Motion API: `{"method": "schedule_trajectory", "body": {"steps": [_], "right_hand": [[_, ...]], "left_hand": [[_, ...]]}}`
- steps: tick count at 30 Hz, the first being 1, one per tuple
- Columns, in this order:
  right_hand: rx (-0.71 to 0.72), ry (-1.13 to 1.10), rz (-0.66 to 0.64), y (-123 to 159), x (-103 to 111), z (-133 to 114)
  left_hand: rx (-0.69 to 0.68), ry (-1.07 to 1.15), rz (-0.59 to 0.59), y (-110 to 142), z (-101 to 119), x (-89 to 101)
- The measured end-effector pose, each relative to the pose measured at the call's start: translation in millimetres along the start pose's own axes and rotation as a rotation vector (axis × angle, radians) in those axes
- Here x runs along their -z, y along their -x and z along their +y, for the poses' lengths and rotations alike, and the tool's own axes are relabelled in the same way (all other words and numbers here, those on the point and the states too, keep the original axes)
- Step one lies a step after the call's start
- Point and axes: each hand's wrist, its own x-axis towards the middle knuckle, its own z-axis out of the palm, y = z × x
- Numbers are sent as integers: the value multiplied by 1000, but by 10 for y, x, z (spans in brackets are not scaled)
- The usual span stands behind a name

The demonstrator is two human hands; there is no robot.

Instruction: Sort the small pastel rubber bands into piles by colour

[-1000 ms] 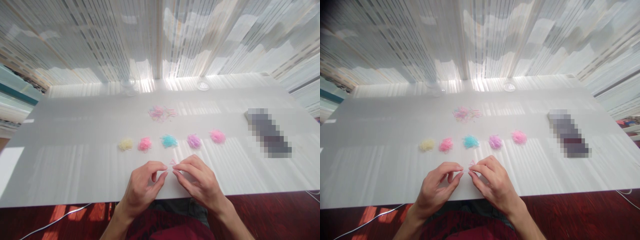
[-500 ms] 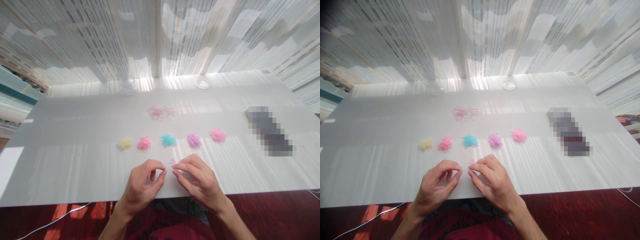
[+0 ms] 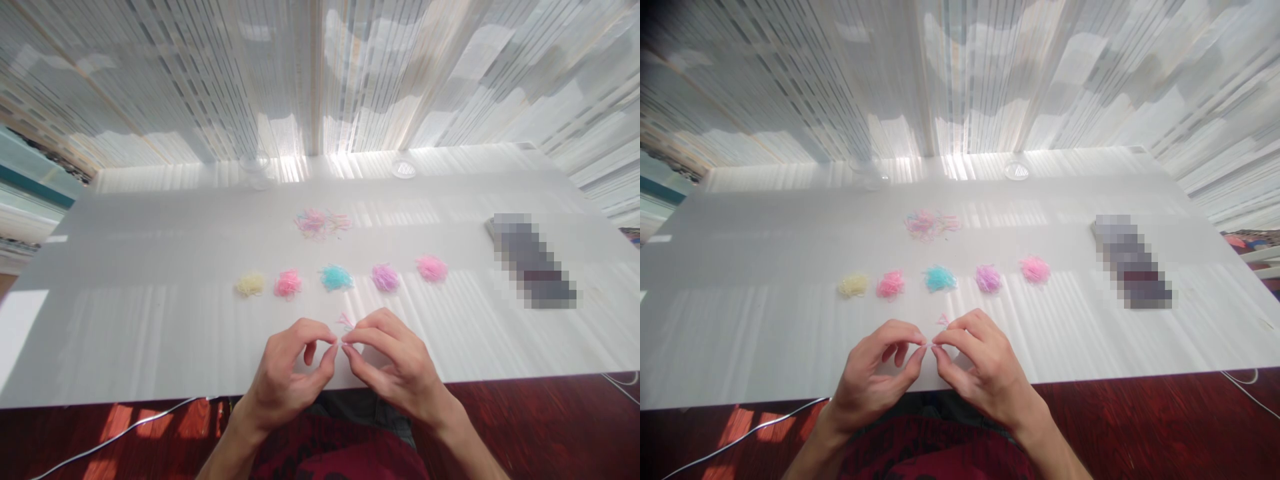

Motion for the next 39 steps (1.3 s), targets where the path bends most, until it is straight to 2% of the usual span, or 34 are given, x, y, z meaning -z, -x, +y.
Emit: {"method": "schedule_trajectory", "body": {"steps": [6, 15, 31, 35, 39], "right_hand": [[-96, -76, -5, 16, -14, -61], [-236, -147, 60, 29, -34, -180], [-333, -154, 105, 101, -57, -233], [-321, -125, 111, 93, -50, -247], [-304, -101, 135, 99, -65, -240]], "left_hand": [[-14, 55, -11, 17, 23, -27], [-18, 63, -1, 45, 58, -58], [167, 95, 64, 68, 192, -133], [175, 99, 94, 59, 215, -113], [133, 58, 53, 56, 210, -80]]}}
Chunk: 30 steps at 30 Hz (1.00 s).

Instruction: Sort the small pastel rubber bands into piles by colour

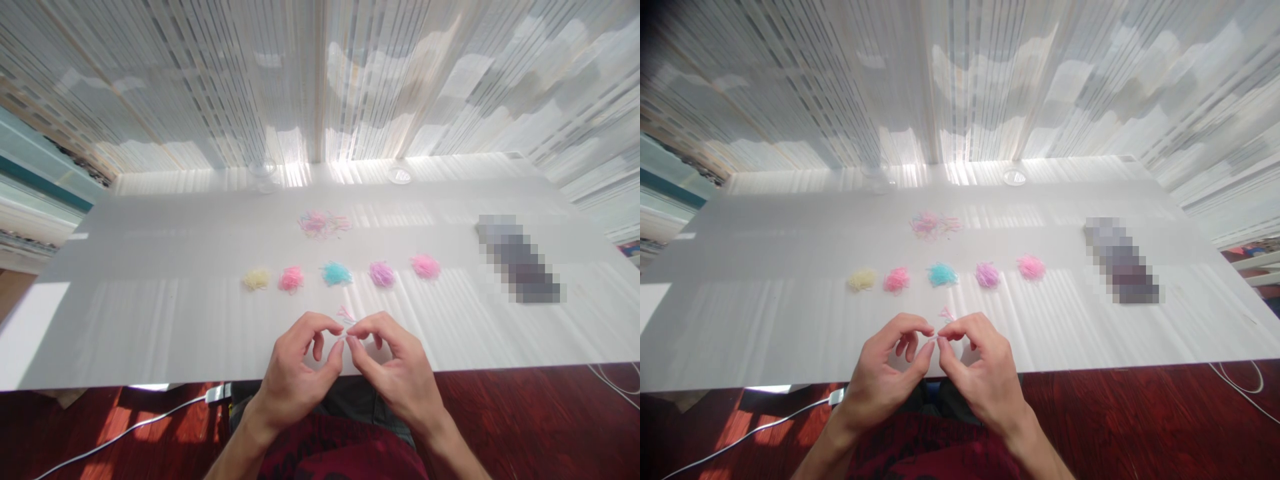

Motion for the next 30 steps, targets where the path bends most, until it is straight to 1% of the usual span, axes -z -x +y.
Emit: {"method": "schedule_trajectory", "body": {"steps": [5, 13, 20, 30], "right_hand": [[47, 32, 14, 16, -23, 40], [67, 57, 46, 17, -31, 64], [9, 62, 14, 10, -18, 45], [-90, 38, -22, -4, 7, 16]], "left_hand": [[-99, -107, 9, 7, -31, 4], [-124, -164, 25, 22, -47, -13], [-195, -251, 51, -18, -17, 8], [-256, -300, 23, -38, -9, 14]]}}
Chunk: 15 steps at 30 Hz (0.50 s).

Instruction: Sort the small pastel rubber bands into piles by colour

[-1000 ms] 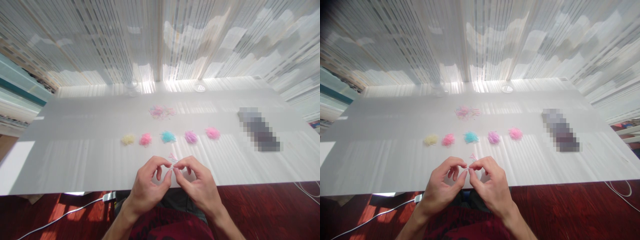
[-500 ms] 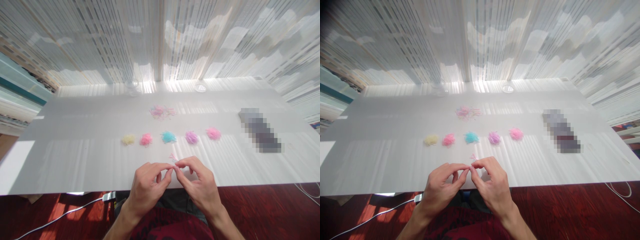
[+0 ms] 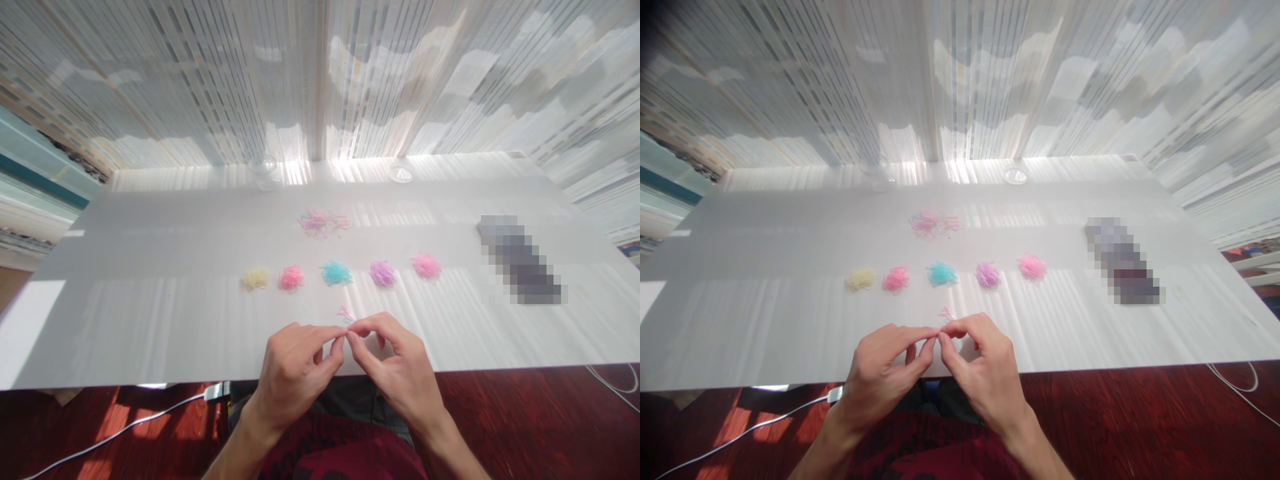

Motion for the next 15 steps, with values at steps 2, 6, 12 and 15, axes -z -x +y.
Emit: {"method": "schedule_trajectory", "body": {"steps": [2, 6, 12, 15], "right_hand": [[-1, -8, 3, 2, 0, 1], [2, -8, 6, 2, 6, -12], [-9, -14, -1, -4, 11, -36], [-4, -20, 3, -1, 9, -33]], "left_hand": [[-12, -13, -7, 4, -3, -1], [-5, -9, -3, 10, -1, -11], [144, 117, 37, 30, 11, -44], [150, 129, 31, 24, 10, -38]]}}
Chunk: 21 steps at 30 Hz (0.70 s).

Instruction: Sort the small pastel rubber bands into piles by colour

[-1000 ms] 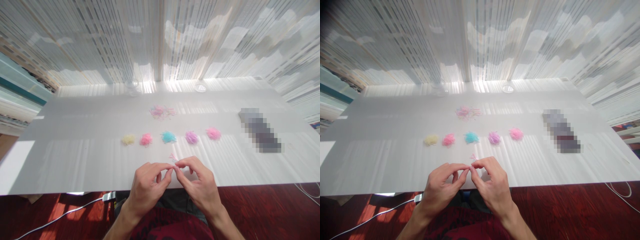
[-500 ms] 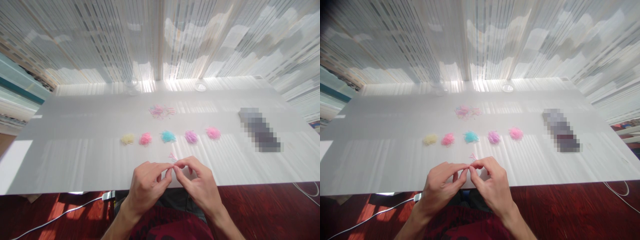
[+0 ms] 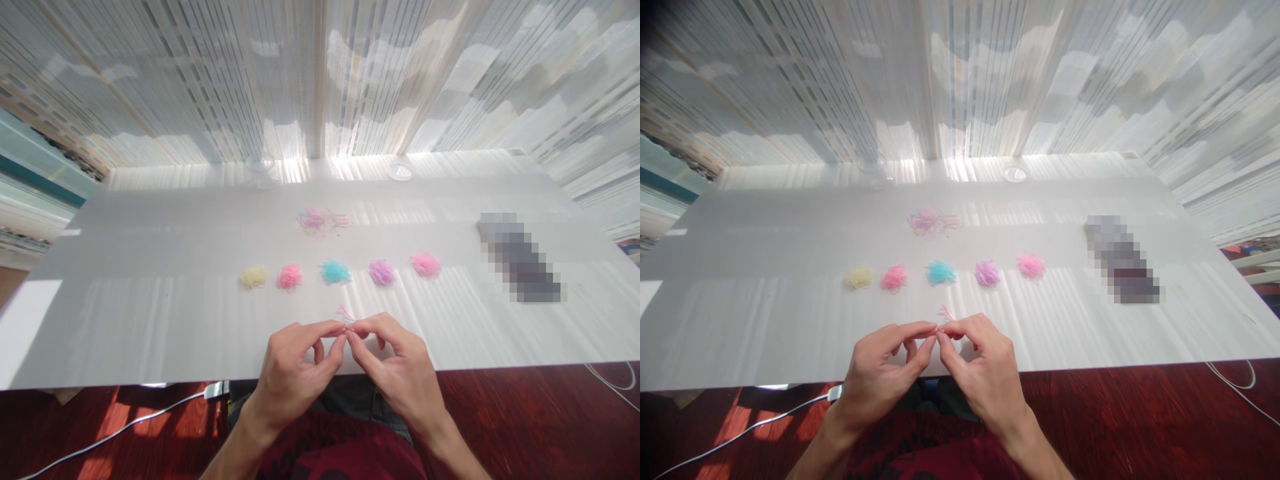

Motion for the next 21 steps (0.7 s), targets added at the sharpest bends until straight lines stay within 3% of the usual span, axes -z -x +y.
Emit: {"method": "schedule_trajectory", "body": {"steps": [21], "right_hand": [[-75, -81, -15, 9, 20, -13]], "left_hand": [[-123, -49, 18, -20, 31, 65]]}}
